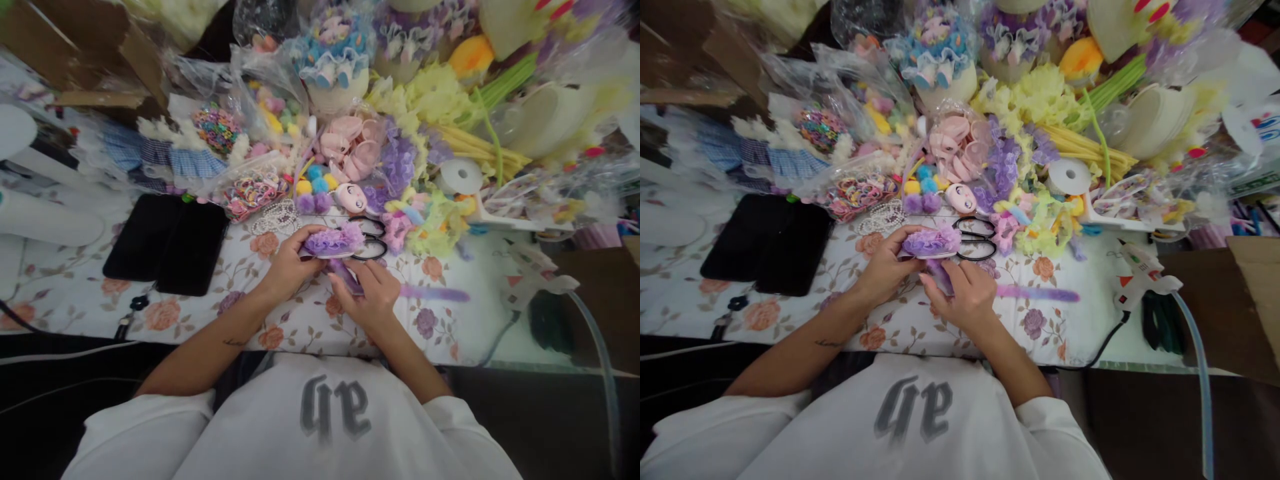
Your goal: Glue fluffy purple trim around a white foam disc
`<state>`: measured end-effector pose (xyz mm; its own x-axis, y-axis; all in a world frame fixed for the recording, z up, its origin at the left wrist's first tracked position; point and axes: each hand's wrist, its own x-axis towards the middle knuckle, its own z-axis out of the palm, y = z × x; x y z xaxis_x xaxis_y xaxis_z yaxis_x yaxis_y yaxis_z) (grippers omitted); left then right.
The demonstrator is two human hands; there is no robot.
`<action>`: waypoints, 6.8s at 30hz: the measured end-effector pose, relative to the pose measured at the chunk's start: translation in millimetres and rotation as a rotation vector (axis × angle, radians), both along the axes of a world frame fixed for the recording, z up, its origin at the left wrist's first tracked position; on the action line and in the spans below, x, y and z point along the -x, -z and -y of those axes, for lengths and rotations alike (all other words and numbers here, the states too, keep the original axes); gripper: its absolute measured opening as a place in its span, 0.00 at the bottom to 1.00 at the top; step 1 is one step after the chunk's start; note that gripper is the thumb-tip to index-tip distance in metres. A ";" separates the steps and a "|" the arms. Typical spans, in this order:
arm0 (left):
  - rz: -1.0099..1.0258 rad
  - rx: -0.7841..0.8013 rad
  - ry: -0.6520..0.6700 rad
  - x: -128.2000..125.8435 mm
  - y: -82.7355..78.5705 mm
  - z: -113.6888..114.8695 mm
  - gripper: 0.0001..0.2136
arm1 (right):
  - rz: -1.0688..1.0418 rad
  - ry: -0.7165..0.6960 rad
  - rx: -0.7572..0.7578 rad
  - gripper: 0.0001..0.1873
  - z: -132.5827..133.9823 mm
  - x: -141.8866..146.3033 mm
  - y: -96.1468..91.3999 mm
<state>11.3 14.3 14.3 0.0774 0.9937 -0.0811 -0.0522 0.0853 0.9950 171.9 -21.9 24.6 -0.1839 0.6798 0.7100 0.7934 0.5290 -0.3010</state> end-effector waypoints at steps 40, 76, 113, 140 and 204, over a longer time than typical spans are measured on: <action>-0.035 -0.090 0.022 1.4 -1.1 0.1 0.20 | 0.008 -0.157 -0.002 0.08 -7.9 -4.2 0.7; 0.291 0.142 0.070 -0.3 -5.2 1.4 0.16 | 0.171 -0.057 -0.182 0.03 -6.3 -4.6 11.2; -0.060 -0.126 0.121 6.5 3.3 -2.4 0.26 | 0.008 -0.027 -0.060 0.02 -1.6 -4.4 15.0; -0.091 -0.314 0.122 7.6 4.6 -4.8 0.24 | -0.095 -0.049 0.035 0.03 -1.5 -2.2 6.5; -0.120 -0.542 0.161 14.0 -2.8 -9.0 0.22 | -0.561 -0.141 0.519 0.07 -5.4 -19.4 -25.5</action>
